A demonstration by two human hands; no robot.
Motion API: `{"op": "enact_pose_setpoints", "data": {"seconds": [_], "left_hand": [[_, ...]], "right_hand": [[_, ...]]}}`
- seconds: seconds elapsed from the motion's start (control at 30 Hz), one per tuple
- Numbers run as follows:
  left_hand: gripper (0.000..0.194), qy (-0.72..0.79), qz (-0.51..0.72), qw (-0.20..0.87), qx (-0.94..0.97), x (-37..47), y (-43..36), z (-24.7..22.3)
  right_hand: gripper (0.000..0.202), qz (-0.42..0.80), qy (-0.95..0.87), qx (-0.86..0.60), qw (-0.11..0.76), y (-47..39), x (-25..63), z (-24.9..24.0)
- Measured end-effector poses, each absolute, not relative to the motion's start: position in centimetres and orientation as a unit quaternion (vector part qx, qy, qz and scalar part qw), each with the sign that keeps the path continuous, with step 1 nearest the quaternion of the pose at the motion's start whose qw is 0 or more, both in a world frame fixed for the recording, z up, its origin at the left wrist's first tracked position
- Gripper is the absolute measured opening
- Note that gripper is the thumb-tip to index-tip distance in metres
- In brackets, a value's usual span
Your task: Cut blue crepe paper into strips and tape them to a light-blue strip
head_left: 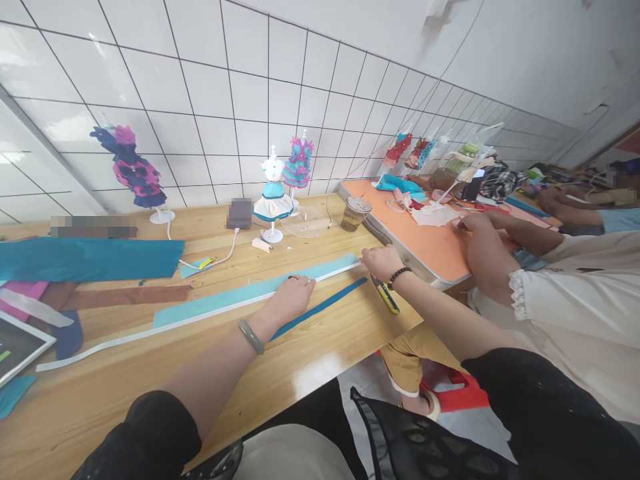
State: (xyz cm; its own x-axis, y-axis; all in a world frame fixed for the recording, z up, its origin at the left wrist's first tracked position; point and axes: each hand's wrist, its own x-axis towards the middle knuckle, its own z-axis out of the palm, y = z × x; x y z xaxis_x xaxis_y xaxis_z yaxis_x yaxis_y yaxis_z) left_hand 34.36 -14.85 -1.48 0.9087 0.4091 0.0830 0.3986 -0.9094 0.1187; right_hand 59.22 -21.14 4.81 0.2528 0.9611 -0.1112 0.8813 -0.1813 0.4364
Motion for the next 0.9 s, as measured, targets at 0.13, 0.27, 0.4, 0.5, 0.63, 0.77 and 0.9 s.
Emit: {"op": "enact_pose_setpoints", "data": {"seconds": [0.13, 0.27, 0.4, 0.5, 0.63, 0.77, 0.9], "left_hand": [[0.034, 0.209, 0.051, 0.066, 0.974, 34.2, -14.6, -1.1], [0.035, 0.231, 0.041, 0.085, 0.968, 34.9, -13.7, 0.0], [0.033, 0.238, 0.055, 0.091, 0.966, 37.9, -12.7, 1.2], [0.032, 0.190, 0.130, 0.121, 0.966, 41.5, -12.4, 1.5], [0.029, 0.164, 0.214, 0.181, 0.946, 46.0, -11.8, 0.5], [0.041, 0.213, 0.219, 0.191, 0.933, 48.5, -10.9, -1.3], [0.044, 0.238, 0.212, 0.192, 0.928, 49.3, -10.7, -2.8]], "right_hand": [[0.038, 0.105, 0.606, 0.764, 0.196, -21.7, 59.4, 5.1], [0.038, 0.113, 0.618, 0.758, 0.177, -22.5, 59.6, 5.4], [0.039, 0.113, 0.631, 0.749, 0.163, -23.1, 59.6, 5.4], [0.039, 0.112, 0.642, 0.742, 0.156, -23.3, 59.4, 5.1], [0.037, 0.110, 0.655, 0.733, 0.150, -23.4, 59.3, 5.0], [0.032, 0.106, 0.666, 0.724, 0.148, -23.5, 59.5, 4.7], [0.023, 0.103, 0.675, 0.714, 0.154, -23.4, 59.8, 4.3]]}}
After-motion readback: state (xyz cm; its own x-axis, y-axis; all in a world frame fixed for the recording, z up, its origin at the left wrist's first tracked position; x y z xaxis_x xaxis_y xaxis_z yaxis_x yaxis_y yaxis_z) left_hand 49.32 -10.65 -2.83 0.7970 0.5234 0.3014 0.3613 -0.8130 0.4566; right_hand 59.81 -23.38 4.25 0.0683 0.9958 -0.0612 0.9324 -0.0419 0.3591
